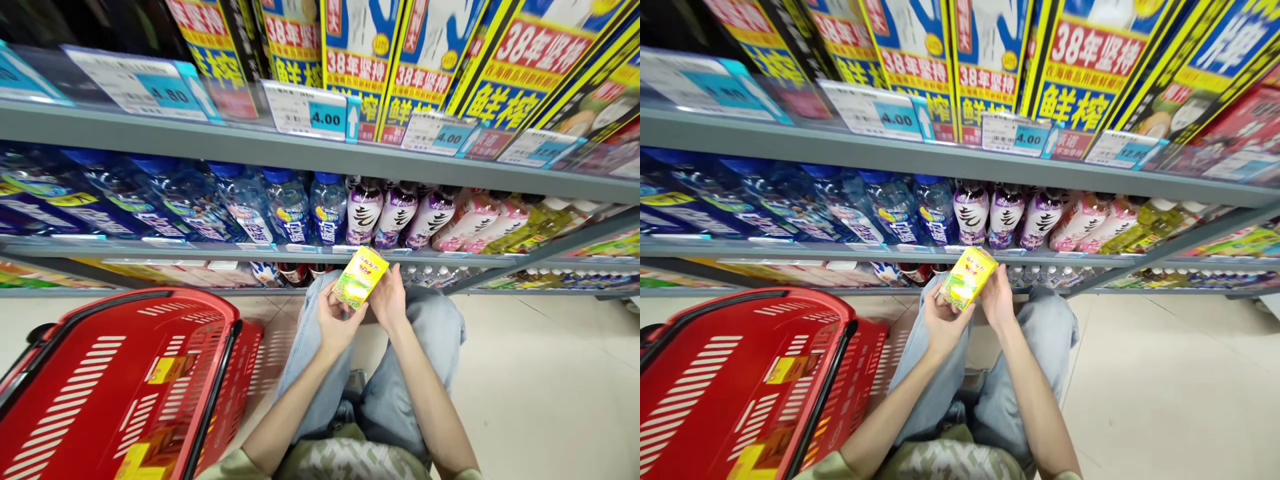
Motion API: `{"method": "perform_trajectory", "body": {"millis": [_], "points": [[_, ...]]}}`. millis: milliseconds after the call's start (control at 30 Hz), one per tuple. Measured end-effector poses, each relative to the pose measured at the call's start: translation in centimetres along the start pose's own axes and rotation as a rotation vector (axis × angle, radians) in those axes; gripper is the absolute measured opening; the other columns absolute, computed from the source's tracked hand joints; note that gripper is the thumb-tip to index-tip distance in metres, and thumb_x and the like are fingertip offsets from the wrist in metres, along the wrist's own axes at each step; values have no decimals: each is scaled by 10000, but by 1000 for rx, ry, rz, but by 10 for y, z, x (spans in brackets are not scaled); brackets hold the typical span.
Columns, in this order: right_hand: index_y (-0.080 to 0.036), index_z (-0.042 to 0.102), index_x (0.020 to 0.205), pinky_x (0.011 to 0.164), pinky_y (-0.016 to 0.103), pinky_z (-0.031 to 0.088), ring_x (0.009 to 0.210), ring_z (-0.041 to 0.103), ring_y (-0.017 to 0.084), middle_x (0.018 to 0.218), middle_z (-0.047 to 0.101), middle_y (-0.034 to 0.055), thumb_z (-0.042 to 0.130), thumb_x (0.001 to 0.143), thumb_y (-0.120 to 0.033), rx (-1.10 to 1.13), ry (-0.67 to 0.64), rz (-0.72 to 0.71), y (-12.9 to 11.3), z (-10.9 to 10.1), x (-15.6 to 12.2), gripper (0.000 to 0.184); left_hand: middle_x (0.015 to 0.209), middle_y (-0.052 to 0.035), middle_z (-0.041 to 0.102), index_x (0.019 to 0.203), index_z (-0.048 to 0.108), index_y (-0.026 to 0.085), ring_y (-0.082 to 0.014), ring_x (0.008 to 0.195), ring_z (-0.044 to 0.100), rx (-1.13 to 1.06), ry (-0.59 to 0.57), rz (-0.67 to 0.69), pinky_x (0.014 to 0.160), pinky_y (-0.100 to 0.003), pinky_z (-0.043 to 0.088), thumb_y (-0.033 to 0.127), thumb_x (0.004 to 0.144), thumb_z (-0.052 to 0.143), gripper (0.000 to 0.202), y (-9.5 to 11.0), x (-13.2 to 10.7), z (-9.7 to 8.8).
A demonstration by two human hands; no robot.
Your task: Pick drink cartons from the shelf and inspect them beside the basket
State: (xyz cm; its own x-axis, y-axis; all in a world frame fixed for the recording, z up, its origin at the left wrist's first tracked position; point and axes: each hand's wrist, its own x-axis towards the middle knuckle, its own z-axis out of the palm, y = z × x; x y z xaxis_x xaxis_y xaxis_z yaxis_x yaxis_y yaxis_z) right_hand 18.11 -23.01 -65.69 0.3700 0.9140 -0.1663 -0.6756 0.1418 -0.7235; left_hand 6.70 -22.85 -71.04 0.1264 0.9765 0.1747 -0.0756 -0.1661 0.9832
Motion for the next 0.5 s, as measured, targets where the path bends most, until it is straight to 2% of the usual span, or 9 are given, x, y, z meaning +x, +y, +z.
{"method": "perform_trajectory", "body": {"millis": [100, 167, 300, 367, 500], "points": [[-283, 766, 1167, 1013, 404, 549, 1252, 657, 261, 1320, 738, 63, 758, 815, -673, -11, -28, -59, 6, -5, 1, 525, 869, 28, 647, 1294, 414, 230, -111, 563, 537, -180, -54, -114, 493, -250, 483, 502, 782, 792, 693, 4, 5, -7], [-286, 775, 1159, 988, 390, 556, 1178, 685, 242, 1294, 750, 69, 817, 786, -633, -27, -38, -102, 11, -8, 0, 512, 836, 30, 644, 1271, 430, 226, -112, 508, 531, -310, -83, -191, 430, -249, 462, 578, 791, 749, 675, 4, 6, -14], [-308, 774, 1180, 875, 341, 579, 1087, 711, 211, 1237, 772, 63, 945, 693, -383, -98, -60, -170, 19, -13, -5, 521, 629, 70, 504, 1121, 517, 212, -134, 460, 524, -497, -140, -296, 407, -257, 448, 726, 807, 642, 615, 1, 6, -23], [-300, 764, 1207, 885, 322, 577, 1094, 712, 198, 1248, 770, 59, 950, 680, -289, -161, -53, -213, 21, -13, -8, 558, 557, 81, 420, 1051, 558, 198, -135, 448, 499, -535, -189, -342, 413, -256, 438, 760, 821, 616, 611, 1, 5, -25], [-241, 770, 1192, 1006, 338, 550, 1108, 714, 202, 1240, 775, 74, 938, 714, -309, -344, -78, -233, 18, -11, -8, 511, 452, 86, 353, 945, 610, 169, -137, 394, 451, -557, -336, -386, 427, -274, 446, 840, 820, 574, 684, -2, 0, -23]]}}
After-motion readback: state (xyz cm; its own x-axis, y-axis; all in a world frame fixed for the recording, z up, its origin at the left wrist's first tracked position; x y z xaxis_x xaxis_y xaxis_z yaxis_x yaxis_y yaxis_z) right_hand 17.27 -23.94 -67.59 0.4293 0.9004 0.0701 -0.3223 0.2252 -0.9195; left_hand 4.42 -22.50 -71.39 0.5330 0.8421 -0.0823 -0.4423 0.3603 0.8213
